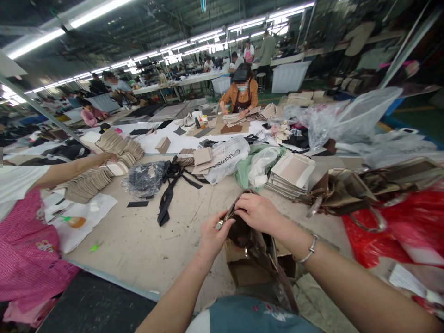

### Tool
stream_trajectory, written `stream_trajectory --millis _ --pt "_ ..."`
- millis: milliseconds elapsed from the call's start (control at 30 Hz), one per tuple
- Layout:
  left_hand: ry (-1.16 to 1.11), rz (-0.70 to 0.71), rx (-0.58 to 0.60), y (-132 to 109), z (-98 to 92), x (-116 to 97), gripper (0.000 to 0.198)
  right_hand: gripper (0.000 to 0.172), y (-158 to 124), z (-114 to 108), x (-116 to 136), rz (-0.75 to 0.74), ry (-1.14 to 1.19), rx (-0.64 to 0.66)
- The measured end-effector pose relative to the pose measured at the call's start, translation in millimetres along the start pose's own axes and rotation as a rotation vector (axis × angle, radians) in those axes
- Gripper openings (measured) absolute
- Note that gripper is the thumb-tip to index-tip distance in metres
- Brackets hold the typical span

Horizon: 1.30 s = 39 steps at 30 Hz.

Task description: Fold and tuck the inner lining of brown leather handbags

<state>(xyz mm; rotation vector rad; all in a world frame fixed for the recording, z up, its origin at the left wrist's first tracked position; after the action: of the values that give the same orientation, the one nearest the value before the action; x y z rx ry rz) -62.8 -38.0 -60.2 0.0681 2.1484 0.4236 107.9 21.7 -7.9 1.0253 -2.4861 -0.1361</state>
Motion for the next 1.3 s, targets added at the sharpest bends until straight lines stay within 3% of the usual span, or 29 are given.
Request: stream_trajectory --millis 267,633,833,1100,1300 --pt "-0.028 -0.029 -0.02 3.7 4.4 -8.4 0.019 0.016 4.2 1.2 -2.8 0.011 -0.035 0.036" --pt "0.034 0.086 -0.068 5.9 9.9 1.3 0.017 0.019 8.1 1.8 -0.1 0.059 -0.089 0.052" --pt "0.006 0.042 -0.055 5.0 9.5 3.7 0.017 0.018 8.1 2.9 0.9 0.075 -0.11 0.043" --pt "0.028 0.016 -0.079 2.8 9.4 1.6 0.017 0.018 7.6 -14.5 -11.0 -0.061 -0.153 0.122" --pt "0.02 0.014 -0.094 4.0 9.3 1.2 0.017 0.021 7.4 -17.9 -15.0 0.01 -0.212 0.081"
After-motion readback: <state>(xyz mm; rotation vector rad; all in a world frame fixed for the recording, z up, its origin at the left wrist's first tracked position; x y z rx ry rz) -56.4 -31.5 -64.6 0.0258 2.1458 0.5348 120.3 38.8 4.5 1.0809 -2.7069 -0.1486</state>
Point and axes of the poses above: each hand's wrist, its own y-axis towards the middle knuckle, its own z-axis out of the palm, x = y × z, the point moved 1 cm from there along y, towards the middle knuckle, and after that the axes turned 3 degrees about -z, right-handed, at the moved point
